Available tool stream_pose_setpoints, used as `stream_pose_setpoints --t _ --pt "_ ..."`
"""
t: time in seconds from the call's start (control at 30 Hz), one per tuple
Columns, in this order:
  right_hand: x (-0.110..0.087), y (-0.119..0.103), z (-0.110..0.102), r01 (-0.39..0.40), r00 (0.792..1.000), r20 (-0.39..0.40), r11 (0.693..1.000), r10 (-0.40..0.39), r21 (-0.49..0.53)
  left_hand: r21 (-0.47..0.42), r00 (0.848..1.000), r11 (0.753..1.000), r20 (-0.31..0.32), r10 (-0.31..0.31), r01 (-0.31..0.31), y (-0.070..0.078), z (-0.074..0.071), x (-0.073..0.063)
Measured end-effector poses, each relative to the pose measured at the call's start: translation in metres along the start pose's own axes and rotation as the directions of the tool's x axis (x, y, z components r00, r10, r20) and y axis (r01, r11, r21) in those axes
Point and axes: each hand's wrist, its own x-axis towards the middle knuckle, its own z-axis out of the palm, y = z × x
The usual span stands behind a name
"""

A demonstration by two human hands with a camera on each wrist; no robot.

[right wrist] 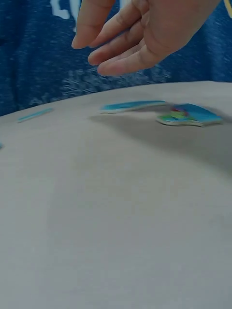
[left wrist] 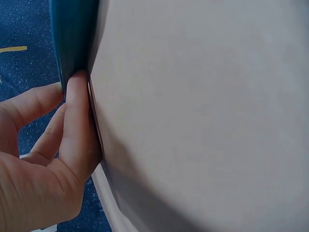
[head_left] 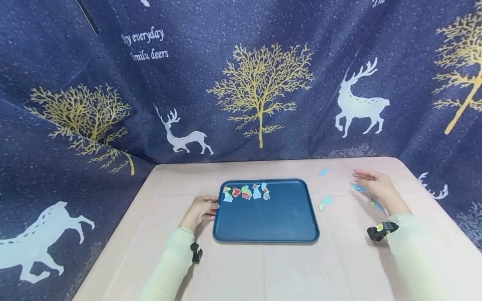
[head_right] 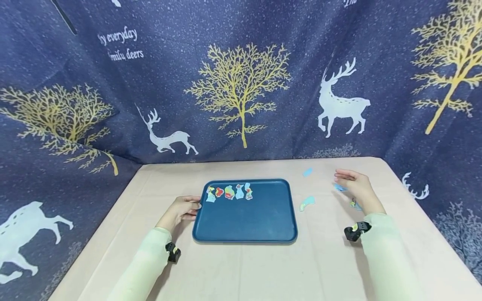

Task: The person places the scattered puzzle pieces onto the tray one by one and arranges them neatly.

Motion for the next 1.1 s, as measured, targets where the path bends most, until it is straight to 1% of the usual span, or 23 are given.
stream_pose_setpoints --t 0.07,0.23,0.33,0.53,0.67,0.77,1.0,1.1 --pt "0.000 0.008 -0.004 -0.003 1.000 -0.016 1.000 0.004 0.009 0.001 1.000 1.000 0.000 0.001 -0.001 0.000 0.000 0.001" --pt "-0.001 0.020 -0.010 -0.033 0.999 -0.026 0.998 0.034 0.058 0.002 1.000 1.000 0.006 0.007 -0.007 0.001 0.000 0.001" --pt "-0.001 0.024 -0.011 -0.072 0.997 0.004 0.995 0.072 0.064 0.005 1.000 1.000 0.001 0.001 -0.001 0.001 -0.001 0.002" --pt "-0.001 0.030 -0.012 -0.093 0.993 0.087 0.991 0.084 0.099 0.009 1.000 1.000 -0.009 0.001 -0.001 -0.001 -0.001 0.002" --pt "-0.002 0.029 -0.013 -0.113 0.987 0.122 0.991 0.103 0.075 -0.001 1.000 1.000 -0.005 -0.005 0.005 -0.001 0.000 0.001" --pt "-0.002 0.027 -0.013 -0.129 0.984 0.131 0.990 0.122 0.050 -0.004 1.000 1.000 -0.003 -0.003 0.003 -0.001 0.000 0.002" --pt "0.000 0.028 -0.011 -0.126 0.987 0.103 0.992 0.126 -0.004 -0.004 1.000 1.000 0.001 0.008 -0.008 0.001 0.000 -0.001" --pt "0.000 0.029 -0.010 -0.137 0.986 0.093 0.990 0.139 -0.022 -0.012 1.000 1.000 0.005 0.008 -0.008 0.001 0.000 -0.002"
